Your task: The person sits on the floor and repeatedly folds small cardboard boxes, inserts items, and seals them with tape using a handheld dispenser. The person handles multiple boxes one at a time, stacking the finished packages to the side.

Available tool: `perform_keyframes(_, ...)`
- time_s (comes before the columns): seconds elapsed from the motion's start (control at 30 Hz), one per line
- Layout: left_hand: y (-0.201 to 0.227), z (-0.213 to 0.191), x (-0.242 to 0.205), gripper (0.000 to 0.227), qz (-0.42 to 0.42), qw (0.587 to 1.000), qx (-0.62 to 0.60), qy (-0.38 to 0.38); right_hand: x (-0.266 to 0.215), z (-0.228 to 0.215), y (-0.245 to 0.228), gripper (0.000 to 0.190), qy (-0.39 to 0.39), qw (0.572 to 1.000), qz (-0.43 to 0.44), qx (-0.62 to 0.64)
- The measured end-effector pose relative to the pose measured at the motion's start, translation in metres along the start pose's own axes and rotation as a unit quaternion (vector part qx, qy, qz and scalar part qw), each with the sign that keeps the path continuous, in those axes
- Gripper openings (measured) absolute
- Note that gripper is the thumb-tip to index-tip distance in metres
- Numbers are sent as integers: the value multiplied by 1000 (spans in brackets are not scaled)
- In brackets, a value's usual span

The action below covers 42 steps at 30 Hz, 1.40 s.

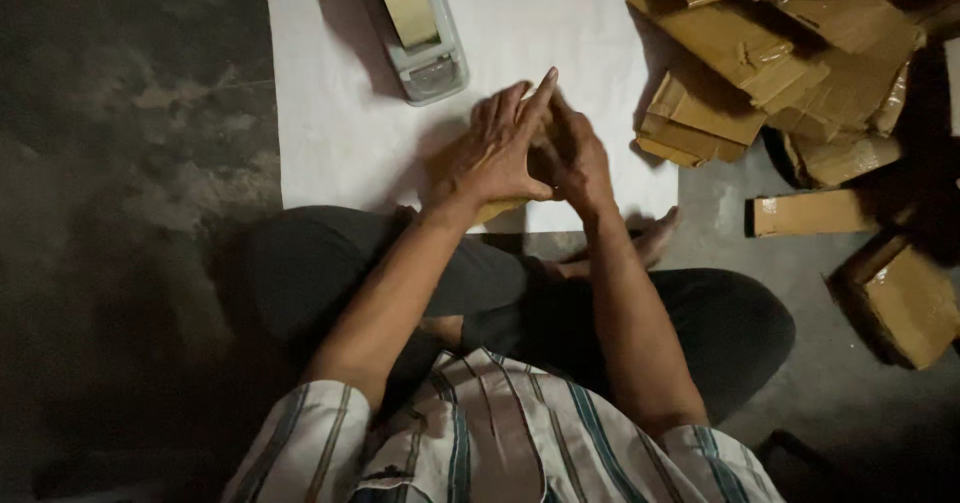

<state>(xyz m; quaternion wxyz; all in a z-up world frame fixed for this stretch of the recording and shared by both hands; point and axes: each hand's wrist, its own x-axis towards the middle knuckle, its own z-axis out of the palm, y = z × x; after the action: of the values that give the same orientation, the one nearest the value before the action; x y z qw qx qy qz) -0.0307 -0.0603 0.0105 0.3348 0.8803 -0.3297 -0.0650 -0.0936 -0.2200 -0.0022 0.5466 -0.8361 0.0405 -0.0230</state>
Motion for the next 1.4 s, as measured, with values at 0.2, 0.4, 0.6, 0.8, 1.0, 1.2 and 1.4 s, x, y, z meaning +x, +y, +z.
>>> perform_keyframes(0.2,-20,-8,-17,109,-215,962,-35,166,7,-20,5,78,86,965,69,239)
perform_keyframes(0.4,-42,-12,-17,65,-278,893,-300,187,4,-29,10,77,84,958,76,264)
perform_keyframes(0.6,-33,-3,-23,61,-195,923,-253,214,-1,-27,48,69,122,978,134,106)
perform_keyframes(0.8,-34,-3,-14,55,-232,889,-309,247,6,-27,34,53,133,975,-175,3)
perform_keyframes(1.0,-6,26,-25,58,-249,870,-312,290,0,-2,0,73,283,893,-76,341)
perform_keyframes(1.2,-18,2,-24,77,-281,892,-351,38,4,-12,20,62,72,923,39,375)
perform_keyframes(1.4,-9,8,-19,86,-269,870,-407,70,-4,8,11,75,38,936,93,337)
